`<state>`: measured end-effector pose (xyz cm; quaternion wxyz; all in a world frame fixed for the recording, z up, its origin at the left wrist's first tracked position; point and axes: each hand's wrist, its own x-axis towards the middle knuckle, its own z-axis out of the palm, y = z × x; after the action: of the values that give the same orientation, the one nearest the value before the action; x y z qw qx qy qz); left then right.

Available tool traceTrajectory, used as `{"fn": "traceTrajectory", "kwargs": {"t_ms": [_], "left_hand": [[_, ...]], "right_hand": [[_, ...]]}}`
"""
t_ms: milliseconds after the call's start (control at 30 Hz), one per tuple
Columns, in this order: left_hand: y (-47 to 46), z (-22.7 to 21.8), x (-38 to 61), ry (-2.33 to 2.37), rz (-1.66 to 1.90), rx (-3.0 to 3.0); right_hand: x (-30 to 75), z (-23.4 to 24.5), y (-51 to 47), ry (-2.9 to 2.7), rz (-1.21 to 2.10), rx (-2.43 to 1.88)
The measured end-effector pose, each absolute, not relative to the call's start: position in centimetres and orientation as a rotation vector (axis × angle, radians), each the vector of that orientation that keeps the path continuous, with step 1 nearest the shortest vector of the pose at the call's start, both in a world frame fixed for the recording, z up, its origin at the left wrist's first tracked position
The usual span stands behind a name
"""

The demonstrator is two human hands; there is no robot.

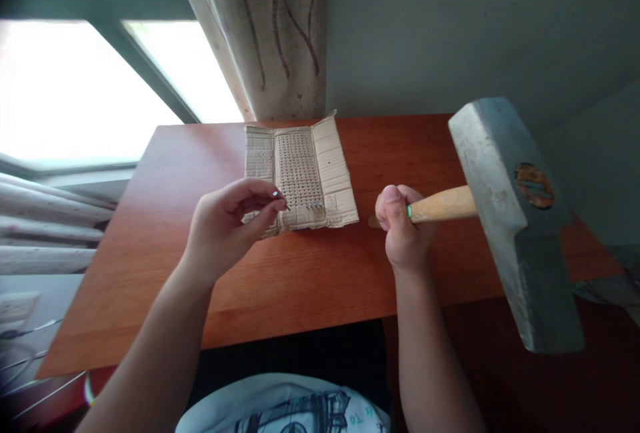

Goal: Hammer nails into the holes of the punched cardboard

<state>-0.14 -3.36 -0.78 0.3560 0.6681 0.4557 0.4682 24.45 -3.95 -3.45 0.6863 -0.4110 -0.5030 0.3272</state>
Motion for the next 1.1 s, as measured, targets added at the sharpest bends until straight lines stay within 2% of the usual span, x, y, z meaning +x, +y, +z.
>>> {"fn": "traceTrajectory", "kwargs": {"t_ms": [500,1100], "left_hand": [[-3.4,-0.3,1.2,1.427,1.054,2.156],[-3.4,-0.7,1.9,1.443,1.033,2.107]], "right_hand": [[24.5,-3.6,-4.2,-1.119,0.732,-0.921],[24.5,-3.5,-4.2,-1.120,0.730,-0.927]]}}
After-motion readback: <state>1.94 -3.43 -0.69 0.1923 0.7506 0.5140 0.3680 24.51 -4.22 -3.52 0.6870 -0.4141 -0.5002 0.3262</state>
